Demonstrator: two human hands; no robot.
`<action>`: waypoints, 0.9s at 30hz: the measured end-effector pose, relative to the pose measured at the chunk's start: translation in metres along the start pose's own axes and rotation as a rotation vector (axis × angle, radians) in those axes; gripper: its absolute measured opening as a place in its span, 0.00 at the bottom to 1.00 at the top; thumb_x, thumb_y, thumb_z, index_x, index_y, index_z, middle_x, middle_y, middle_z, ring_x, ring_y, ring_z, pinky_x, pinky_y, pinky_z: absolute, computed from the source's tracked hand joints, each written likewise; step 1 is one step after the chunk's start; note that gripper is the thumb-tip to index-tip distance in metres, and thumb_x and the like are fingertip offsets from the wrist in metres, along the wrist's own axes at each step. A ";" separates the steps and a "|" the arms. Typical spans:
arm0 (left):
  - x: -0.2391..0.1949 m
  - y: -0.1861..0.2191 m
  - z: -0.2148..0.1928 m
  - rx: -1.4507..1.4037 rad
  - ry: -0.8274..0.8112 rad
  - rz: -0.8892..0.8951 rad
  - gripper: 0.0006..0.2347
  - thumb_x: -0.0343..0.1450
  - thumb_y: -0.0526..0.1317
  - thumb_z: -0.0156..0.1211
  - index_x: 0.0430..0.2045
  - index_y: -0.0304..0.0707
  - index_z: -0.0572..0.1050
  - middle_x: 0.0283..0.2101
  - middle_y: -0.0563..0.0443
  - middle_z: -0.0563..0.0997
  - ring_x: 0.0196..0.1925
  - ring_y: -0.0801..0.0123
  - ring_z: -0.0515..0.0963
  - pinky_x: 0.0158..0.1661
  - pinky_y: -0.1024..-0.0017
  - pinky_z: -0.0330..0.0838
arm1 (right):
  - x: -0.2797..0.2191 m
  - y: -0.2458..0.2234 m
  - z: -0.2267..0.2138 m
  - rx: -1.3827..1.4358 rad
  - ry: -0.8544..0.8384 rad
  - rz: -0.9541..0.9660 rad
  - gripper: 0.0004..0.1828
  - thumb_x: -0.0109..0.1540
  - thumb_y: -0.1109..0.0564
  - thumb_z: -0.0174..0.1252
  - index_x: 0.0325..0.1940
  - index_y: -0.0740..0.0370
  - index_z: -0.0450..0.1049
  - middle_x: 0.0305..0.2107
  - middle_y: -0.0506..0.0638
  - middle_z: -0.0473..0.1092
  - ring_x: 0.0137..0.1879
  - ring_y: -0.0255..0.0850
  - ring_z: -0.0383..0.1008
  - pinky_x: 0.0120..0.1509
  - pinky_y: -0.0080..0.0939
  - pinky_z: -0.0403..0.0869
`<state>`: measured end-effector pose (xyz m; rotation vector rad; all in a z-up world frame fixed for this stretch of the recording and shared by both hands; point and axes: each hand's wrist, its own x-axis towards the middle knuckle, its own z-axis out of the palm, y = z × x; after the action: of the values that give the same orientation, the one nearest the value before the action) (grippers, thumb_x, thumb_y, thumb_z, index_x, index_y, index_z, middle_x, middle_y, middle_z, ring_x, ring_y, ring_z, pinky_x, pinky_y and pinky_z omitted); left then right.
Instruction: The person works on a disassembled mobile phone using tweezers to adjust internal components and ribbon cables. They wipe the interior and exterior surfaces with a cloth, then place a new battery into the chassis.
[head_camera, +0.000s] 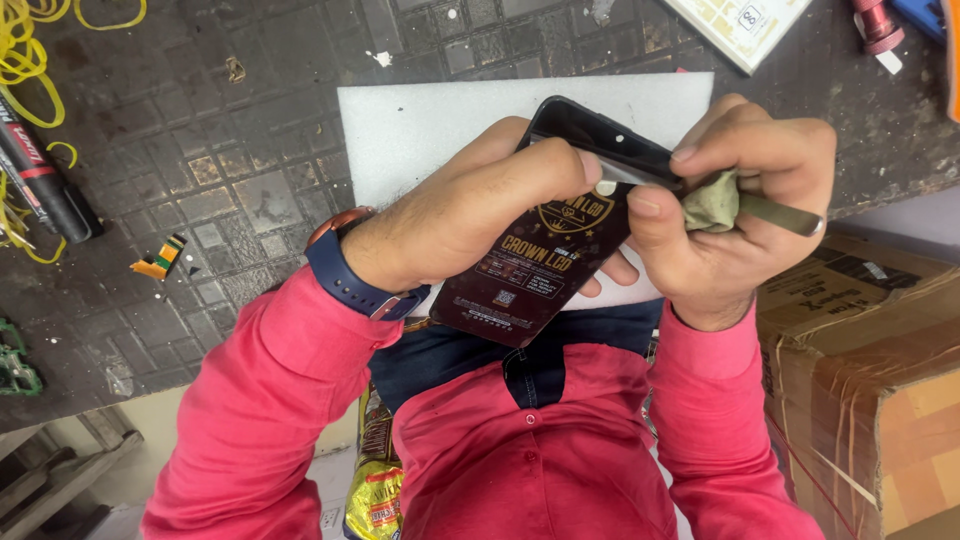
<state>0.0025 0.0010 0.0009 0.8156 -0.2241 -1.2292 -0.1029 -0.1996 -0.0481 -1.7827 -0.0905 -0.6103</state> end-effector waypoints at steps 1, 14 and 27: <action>0.000 0.000 0.000 0.009 -0.003 0.003 0.20 0.76 0.41 0.47 0.51 0.14 0.72 0.41 0.30 0.83 0.41 0.51 0.87 0.40 0.61 0.84 | 0.000 -0.001 0.001 0.004 0.003 0.009 0.27 0.67 0.50 0.73 0.53 0.66 0.64 0.31 0.50 0.64 0.30 0.33 0.59 0.35 0.29 0.57; -0.006 -0.006 -0.007 0.014 -0.304 -0.021 0.20 0.81 0.44 0.48 0.55 0.19 0.73 0.46 0.38 0.81 0.49 0.61 0.82 0.52 0.63 0.82 | 0.014 -0.022 0.011 0.061 -0.057 0.230 0.57 0.60 0.11 0.37 0.65 0.66 0.53 0.23 0.46 0.60 0.24 0.30 0.55 0.30 0.28 0.53; -0.012 -0.005 -0.009 -0.120 -0.272 0.043 0.41 0.77 0.70 0.34 0.58 0.18 0.70 0.48 0.34 0.80 0.48 0.59 0.82 0.51 0.65 0.78 | 0.034 -0.032 0.010 -0.023 -0.179 0.317 0.50 0.68 0.17 0.33 0.56 0.70 0.65 0.19 0.42 0.58 0.25 0.27 0.54 0.32 0.31 0.51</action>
<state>-0.0011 0.0152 -0.0055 0.5362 -0.3826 -1.2988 -0.0816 -0.1891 -0.0063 -1.8223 0.0771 -0.2248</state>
